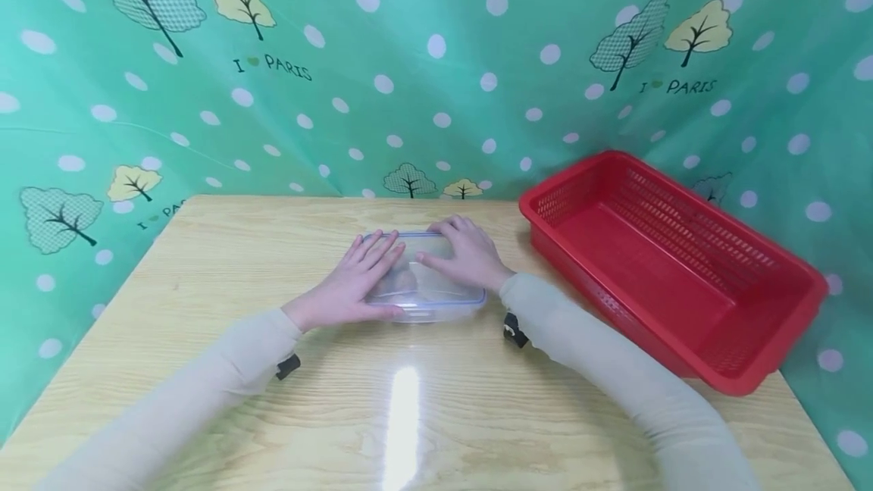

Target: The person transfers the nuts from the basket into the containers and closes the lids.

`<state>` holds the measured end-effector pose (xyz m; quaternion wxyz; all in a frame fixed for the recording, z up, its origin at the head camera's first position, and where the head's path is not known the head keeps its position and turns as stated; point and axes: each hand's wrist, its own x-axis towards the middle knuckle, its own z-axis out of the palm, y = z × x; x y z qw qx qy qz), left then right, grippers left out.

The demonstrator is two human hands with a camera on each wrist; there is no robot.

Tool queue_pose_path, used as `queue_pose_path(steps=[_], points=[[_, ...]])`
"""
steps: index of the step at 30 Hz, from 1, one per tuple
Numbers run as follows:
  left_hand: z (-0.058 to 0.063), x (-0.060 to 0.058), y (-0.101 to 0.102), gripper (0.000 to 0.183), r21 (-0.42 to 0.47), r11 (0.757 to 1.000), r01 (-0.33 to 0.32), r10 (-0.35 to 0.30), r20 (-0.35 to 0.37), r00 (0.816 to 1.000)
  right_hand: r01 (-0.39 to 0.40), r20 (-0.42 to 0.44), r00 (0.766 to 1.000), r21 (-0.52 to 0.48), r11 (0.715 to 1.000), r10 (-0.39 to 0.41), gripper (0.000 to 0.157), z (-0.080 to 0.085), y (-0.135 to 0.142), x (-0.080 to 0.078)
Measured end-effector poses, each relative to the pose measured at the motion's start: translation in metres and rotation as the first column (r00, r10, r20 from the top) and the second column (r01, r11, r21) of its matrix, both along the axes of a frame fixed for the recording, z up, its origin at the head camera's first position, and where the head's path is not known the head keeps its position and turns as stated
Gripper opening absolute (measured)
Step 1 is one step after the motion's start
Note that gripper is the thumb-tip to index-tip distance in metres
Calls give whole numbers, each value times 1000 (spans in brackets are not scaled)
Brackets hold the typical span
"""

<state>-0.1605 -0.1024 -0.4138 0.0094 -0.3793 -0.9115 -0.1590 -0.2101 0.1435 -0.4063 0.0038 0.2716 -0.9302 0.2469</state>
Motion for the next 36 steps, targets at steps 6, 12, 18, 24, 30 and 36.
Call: queue_pose_path(steps=[6,12,18,24,30,36], points=[[-3,1,2,114,6,1000,-1,1,1,1000,-85,-1,996,-8,996,85,67,3,9,6],[-3,1,1,112,29,1000,7,-7,-16,1000,-206,-94,975,-33,978,203,69,8,17,24],[-1,-2,3,103,0,1000,4,-4,-17,1000,-240,-133,963,-21,971,235,69,5,26,37],[1,-3,4,98,-14,1000,5,-5,-6,1000,-253,-92,964,-58,966,248,71,2,30,38],[0,-1,2,99,-11,1000,-1,1,8,1000,-265,-64,963,-42,963,262,83,0,27,37],[0,2,1,100,23,1000,-6,6,-1,1000,-279,-121,954,-34,960,274,83,-2,24,40]])
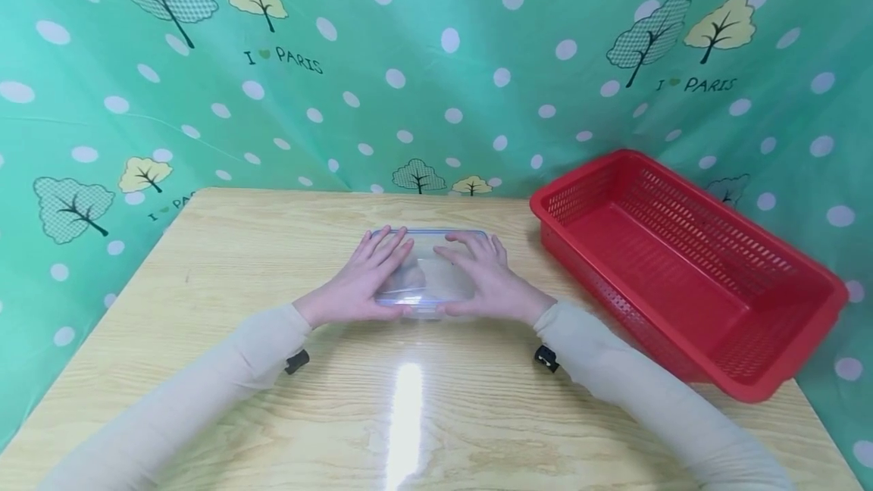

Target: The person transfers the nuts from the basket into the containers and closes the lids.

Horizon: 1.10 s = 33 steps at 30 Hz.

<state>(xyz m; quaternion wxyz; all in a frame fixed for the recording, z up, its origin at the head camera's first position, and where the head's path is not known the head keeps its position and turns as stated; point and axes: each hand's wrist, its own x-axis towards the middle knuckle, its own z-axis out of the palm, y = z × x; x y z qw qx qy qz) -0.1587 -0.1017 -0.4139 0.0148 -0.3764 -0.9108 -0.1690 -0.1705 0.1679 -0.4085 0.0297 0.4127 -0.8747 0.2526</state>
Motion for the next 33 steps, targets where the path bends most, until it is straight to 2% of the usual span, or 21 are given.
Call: queue_pose_path(steps=[12,27,33], points=[[0,1,1,98,69,998,1,-3,26,1000,-69,-84,994,-41,997,65,87,-4,1,-3],[0,-3,1,95,34,999,25,-26,21,999,-21,-109,994,-62,998,14,86,-7,-1,0],[-4,-5,1,96,60,998,20,-20,-7,1000,-21,-122,992,-72,997,12,86,-7,-3,-2]])
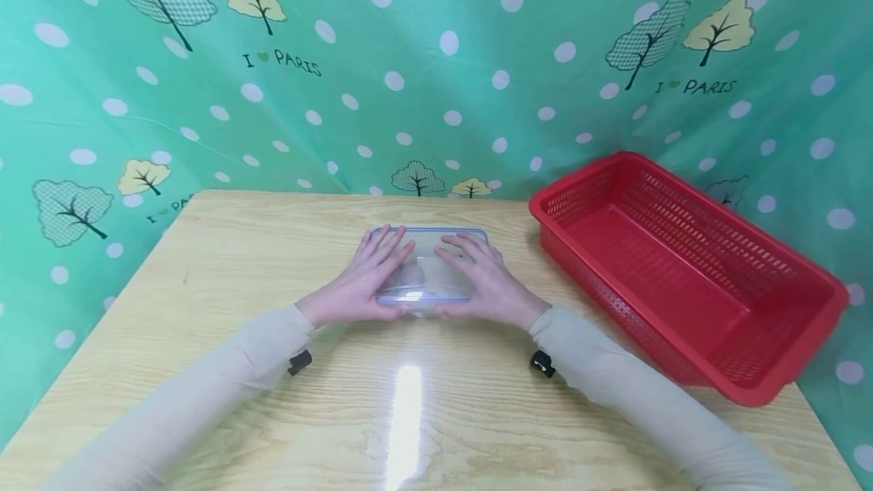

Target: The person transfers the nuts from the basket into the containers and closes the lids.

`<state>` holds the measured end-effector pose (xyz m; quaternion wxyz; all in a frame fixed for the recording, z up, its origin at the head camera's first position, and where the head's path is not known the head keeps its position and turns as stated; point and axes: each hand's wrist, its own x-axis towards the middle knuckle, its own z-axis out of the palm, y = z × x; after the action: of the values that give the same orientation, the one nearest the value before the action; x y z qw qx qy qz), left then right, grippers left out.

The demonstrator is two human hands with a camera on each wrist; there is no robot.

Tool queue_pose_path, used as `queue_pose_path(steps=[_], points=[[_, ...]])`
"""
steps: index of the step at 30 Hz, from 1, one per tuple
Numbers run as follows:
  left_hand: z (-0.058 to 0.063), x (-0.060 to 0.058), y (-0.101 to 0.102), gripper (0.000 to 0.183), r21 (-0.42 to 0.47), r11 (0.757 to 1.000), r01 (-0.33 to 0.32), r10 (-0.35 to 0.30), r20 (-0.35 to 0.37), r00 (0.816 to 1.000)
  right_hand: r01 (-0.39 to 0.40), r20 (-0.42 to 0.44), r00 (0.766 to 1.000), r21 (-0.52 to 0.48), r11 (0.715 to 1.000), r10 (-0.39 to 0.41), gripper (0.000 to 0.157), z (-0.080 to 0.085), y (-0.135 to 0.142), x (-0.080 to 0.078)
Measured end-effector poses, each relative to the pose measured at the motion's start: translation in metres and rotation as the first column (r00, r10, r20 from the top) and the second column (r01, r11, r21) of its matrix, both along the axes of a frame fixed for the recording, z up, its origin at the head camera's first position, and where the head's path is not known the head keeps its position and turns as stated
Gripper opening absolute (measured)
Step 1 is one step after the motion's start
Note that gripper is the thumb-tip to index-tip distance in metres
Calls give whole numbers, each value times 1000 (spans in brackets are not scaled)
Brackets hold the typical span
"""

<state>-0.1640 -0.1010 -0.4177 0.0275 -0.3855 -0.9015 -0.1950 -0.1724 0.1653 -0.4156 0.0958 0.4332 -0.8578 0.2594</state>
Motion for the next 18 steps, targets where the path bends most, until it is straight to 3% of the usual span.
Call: queue_pose_path(steps=[5,9,18], points=[[-4,1,-2,98,35,999,-23,23,9,1000,-1,17,1000,-14,1000,2,86,-2,-2,0],[-3,2,-5,98,10,999,-32,32,-2,999,10,32,999,-2,1000,-9,86,-4,-3,-1],[-1,-1,-10,94,-26,999,-39,39,-10,999,25,27,999,115,993,-28,83,0,0,-7]])
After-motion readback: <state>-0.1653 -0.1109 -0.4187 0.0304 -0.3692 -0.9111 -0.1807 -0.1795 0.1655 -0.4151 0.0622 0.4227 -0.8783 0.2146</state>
